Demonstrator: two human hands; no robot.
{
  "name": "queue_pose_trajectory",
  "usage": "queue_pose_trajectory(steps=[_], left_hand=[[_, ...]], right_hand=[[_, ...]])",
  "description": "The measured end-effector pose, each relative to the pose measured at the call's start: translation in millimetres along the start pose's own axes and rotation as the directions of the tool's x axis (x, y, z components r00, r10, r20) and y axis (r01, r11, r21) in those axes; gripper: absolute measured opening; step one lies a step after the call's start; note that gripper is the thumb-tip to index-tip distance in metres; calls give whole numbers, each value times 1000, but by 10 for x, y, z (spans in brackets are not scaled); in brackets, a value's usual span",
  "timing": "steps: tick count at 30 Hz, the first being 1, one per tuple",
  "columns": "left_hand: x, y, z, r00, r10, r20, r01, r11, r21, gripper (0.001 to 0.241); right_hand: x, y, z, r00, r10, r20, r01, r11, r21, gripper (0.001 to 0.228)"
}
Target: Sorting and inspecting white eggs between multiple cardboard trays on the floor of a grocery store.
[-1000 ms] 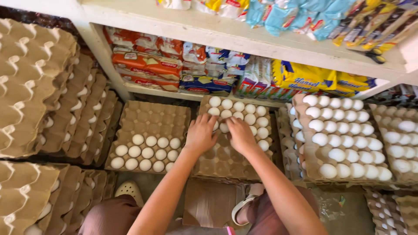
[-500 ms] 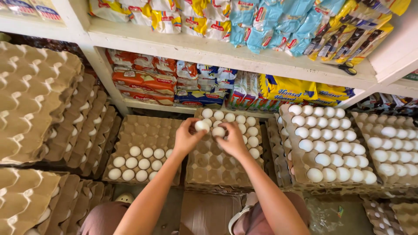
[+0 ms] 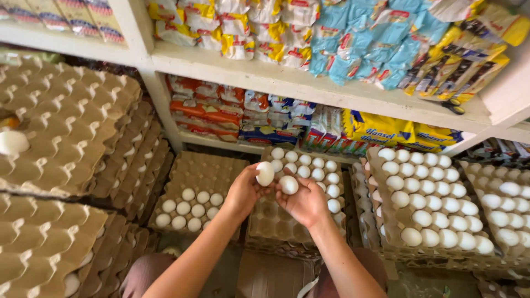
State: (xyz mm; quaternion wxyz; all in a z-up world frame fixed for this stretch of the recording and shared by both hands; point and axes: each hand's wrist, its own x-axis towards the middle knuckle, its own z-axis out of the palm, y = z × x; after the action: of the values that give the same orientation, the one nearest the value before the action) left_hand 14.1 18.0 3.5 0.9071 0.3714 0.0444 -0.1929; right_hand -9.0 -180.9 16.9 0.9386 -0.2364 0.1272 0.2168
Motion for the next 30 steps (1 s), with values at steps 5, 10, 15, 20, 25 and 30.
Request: queue_pose_trajectory(steps=[5, 10, 15, 20, 25, 30], left_hand=[[87, -47, -345, 999, -28, -38, 25, 997, -66, 48], [59, 49, -350, 998, -63, -22, 60, 991, -118, 51], [-12, 86, -253, 994, -105, 1, 105, 992, -77, 48], [-1, 112, -259, 992, -119, 30, 121, 991, -55, 43], [-101, 176, -190, 992, -125, 18, 127, 984, -126, 40], [-112, 124, -280, 999, -45, -1, 45, 993, -111, 32]], right_hand=[[246, 97, -204, 1000, 6, -15, -7, 997, -73, 38], [372, 223, -340, 995, 18, -97, -27, 995, -91, 33], [289, 262, -141, 993, 99, -63, -100, 995, -1, 33], [292, 268, -94, 996, 83, -42, -87, 990, -110, 31], [240, 264, 28, 999, 34, -35, -39, 981, -188, 25], [297, 287, -170, 995, 15, -97, -32, 983, -178, 23]])
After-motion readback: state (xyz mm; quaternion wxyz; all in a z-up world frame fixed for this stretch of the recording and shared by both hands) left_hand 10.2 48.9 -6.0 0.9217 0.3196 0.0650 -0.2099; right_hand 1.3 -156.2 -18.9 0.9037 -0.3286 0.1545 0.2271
